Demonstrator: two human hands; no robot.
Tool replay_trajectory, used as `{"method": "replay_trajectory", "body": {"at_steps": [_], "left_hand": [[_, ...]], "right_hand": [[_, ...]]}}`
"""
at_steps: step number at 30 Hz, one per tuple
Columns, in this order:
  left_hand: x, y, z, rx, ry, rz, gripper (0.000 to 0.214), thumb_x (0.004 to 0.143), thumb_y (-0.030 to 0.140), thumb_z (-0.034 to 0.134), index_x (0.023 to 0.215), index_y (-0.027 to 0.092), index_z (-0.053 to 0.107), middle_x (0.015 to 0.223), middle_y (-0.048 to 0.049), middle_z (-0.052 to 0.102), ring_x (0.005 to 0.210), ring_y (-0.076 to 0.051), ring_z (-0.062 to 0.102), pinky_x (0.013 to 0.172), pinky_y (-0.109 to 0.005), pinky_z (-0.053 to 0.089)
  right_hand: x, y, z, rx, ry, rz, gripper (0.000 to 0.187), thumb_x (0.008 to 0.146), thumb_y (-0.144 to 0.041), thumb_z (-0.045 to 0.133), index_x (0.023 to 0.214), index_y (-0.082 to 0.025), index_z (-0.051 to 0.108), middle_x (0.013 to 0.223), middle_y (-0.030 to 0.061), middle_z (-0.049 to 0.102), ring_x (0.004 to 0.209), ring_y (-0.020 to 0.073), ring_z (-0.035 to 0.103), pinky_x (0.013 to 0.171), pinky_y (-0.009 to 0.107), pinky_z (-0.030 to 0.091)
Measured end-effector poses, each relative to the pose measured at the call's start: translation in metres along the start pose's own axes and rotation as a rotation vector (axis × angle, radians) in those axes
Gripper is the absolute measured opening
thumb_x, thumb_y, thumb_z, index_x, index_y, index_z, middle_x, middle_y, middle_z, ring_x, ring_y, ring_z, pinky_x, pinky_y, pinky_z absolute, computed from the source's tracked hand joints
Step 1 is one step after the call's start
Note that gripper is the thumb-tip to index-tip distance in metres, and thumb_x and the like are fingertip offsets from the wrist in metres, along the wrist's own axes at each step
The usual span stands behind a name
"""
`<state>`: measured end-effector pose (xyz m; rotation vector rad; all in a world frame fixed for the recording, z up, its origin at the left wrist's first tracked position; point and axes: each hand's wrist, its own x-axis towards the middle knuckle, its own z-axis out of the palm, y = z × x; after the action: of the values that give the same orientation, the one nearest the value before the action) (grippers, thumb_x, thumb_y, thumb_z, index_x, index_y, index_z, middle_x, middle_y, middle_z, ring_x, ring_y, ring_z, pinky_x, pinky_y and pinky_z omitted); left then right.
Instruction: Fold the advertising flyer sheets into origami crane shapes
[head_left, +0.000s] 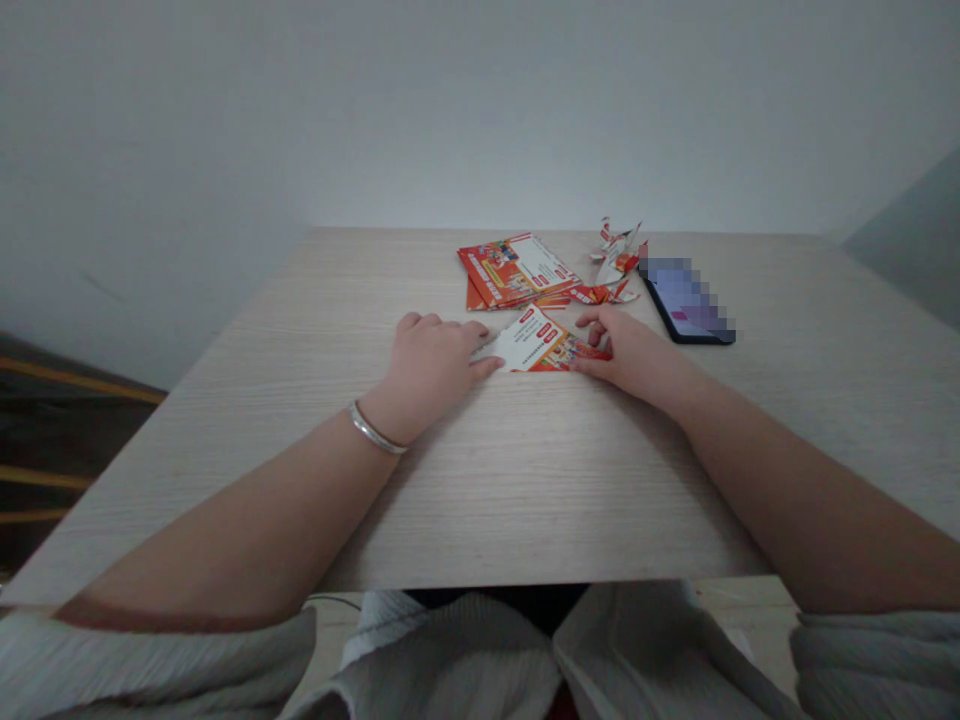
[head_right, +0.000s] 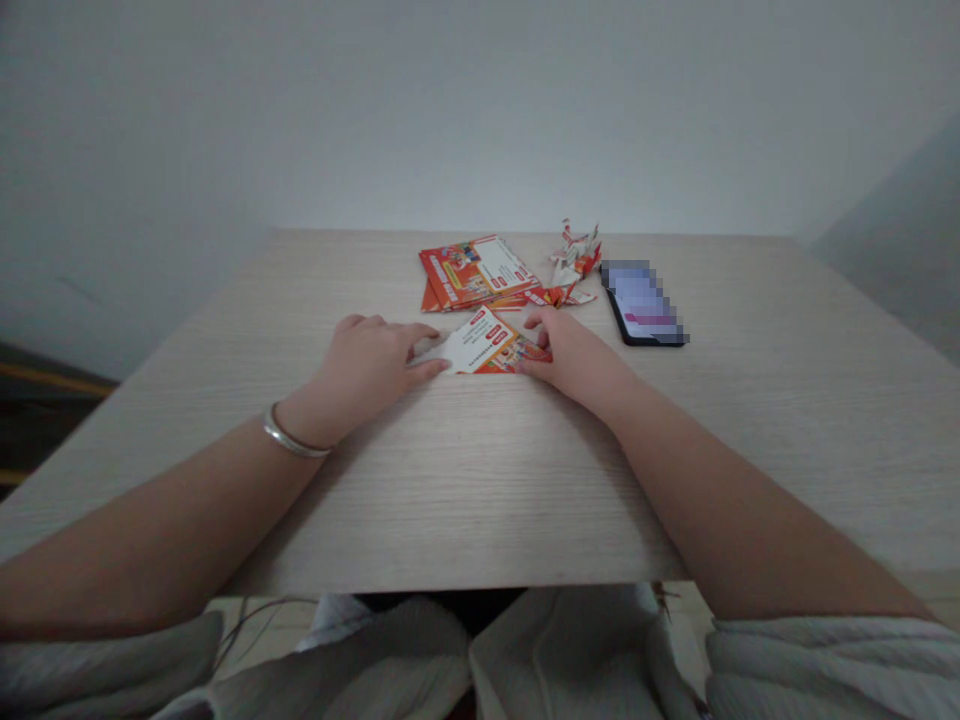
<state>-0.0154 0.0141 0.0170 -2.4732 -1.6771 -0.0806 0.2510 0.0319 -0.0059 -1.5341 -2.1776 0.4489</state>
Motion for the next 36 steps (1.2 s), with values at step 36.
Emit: {"method": "replay_trajectory", "body": {"at_steps": [36], "left_hand": [[0.004,-0.014,0.011,-0.497,0.104,0.17,0.016,0.085,0.023,0.061,0.095,0.016,0.07,0.108,-0.01,0.06,0.1,-0.024,0.061,0.092,-0.04,0.054]], "right_hand": [[-0.007,-0.006,-0.008,0.033,0.171,-0.391,0.05,0.084,-0.019,0.065,0.134,-0.022,0.062,0.126,0.0109,0.07,0.099,0.0267,0.066,0.085,0.042,0.054]]}}
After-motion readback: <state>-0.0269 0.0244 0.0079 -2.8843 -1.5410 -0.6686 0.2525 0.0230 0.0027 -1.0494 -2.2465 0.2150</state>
